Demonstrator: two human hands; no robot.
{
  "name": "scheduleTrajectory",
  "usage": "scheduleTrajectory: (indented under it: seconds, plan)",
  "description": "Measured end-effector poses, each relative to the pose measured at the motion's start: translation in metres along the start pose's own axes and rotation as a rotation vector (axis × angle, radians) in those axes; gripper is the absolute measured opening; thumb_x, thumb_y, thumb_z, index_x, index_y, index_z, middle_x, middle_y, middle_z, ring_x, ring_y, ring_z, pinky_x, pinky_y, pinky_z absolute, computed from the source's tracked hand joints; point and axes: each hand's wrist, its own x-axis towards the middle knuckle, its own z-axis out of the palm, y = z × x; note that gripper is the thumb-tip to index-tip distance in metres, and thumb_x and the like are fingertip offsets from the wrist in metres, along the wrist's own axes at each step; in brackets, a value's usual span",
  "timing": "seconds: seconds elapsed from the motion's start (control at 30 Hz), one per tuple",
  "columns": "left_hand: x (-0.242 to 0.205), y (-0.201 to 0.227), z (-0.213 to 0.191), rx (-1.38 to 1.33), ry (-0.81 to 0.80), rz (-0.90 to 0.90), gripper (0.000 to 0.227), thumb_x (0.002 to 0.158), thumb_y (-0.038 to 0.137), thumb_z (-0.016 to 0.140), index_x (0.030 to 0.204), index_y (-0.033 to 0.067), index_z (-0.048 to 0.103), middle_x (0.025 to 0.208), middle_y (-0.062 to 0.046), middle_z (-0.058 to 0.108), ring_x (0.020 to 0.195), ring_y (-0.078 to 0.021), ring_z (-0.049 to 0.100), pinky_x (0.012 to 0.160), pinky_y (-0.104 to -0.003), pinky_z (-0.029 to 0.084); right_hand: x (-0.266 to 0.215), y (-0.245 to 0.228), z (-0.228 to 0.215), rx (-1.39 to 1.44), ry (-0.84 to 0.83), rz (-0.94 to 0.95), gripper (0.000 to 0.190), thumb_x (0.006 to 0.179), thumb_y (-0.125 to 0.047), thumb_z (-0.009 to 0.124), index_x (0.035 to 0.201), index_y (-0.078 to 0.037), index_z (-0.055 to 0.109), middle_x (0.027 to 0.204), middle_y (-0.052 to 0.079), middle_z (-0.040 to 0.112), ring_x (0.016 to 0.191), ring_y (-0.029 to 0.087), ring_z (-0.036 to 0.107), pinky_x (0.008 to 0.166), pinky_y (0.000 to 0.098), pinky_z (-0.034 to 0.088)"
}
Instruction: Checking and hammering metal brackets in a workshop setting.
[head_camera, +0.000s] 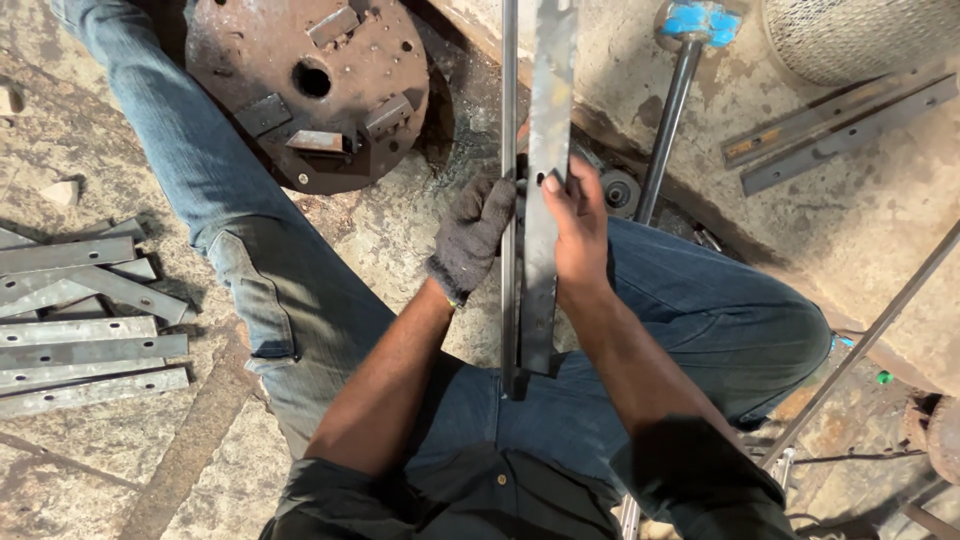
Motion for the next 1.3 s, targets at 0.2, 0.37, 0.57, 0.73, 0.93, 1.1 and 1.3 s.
scheduleTrajectory:
  seconds: [0.2,0.37,0.57,0.73,0.93,1.1,1.3]
  plan:
    - [0.002,0.011,-0.007,-0.133,0.04,0.029,0.031,0.108,0.034,0.059,0.101,0.0043,0.064,0.086,0.002,0.061,0.078,-0.0077,0.051,0.071,-0.029,0.047,0.003,-0.005,-0.008,0.15,0.042,0.292,0.054,0.105,-0.055,0.048,0.132,-0.009,0.051,0.097,0.004,0.064,0.081,0.015,0.06,0.073,0.0318,0.049]
    - [0.003,0.007,-0.007,-0.17,0.029,0.151,0.031,0.108,0.032,0.056,0.115,0.0035,0.066,0.111,0.002,0.07,0.09,-0.0078,0.056,0.081,-0.029,0.048,0.004,-0.011,-0.001,-0.002,0.095,0.365,0.061,0.101,-0.054,0.053,0.153,-0.022,0.048,0.085,0.001,0.055,0.072,0.012,0.052,0.065,0.0314,0.045]
    - [-0.001,0.021,-0.003,0.049,0.03,0.311,0.03,0.111,0.03,0.058,0.115,0.0027,0.07,0.1,-0.007,0.065,0.093,-0.0164,0.063,0.085,-0.031,0.054,-0.002,0.001,0.005,-0.164,0.021,0.157,0.038,0.1,-0.019,0.071,0.133,-0.003,0.064,0.095,-0.003,0.061,0.086,0.007,0.055,0.08,0.0245,0.048]
    - [0.0,0.006,-0.001,0.173,0.026,0.278,0.031,0.111,0.026,0.055,0.122,-0.0004,0.068,0.097,-0.008,0.063,0.094,-0.0194,0.059,0.089,-0.037,0.048,-0.003,0.006,0.004,-0.038,-0.009,0.061,0.034,0.105,-0.012,0.067,0.137,-0.002,0.062,0.098,-0.004,0.059,0.087,0.006,0.052,0.08,0.0237,0.044]
    - [-0.001,-0.007,0.003,0.055,0.029,0.173,0.03,0.109,0.03,0.058,0.114,0.0027,0.069,0.096,-0.004,0.063,0.092,-0.0143,0.059,0.084,-0.031,0.049,-0.002,0.006,0.004,-0.046,0.006,0.041,0.035,0.105,-0.012,0.066,0.139,-0.003,0.06,0.103,-0.004,0.062,0.094,0.006,0.056,0.087,0.0233,0.047]
    - [-0.004,0.001,0.004,-0.076,0.02,0.054,0.03,0.109,0.032,0.058,0.11,0.0033,0.068,0.095,-0.004,0.063,0.089,-0.0127,0.058,0.082,-0.03,0.05,-0.003,0.007,0.005,-0.01,0.019,0.047,0.036,0.104,-0.012,0.066,0.138,-0.003,0.059,0.106,-0.003,0.065,0.096,0.006,0.057,0.089,0.0234,0.048]
    - [-0.003,0.001,0.003,-0.066,0.02,0.077,0.031,0.108,0.032,0.058,0.114,0.0031,0.068,0.096,-0.004,0.064,0.09,-0.0131,0.059,0.081,-0.03,0.051,-0.003,0.013,0.001,-0.045,0.009,0.021,0.036,0.106,-0.012,0.067,0.14,-0.002,0.061,0.098,-0.005,0.06,0.086,0.005,0.052,0.079,0.0228,0.043]
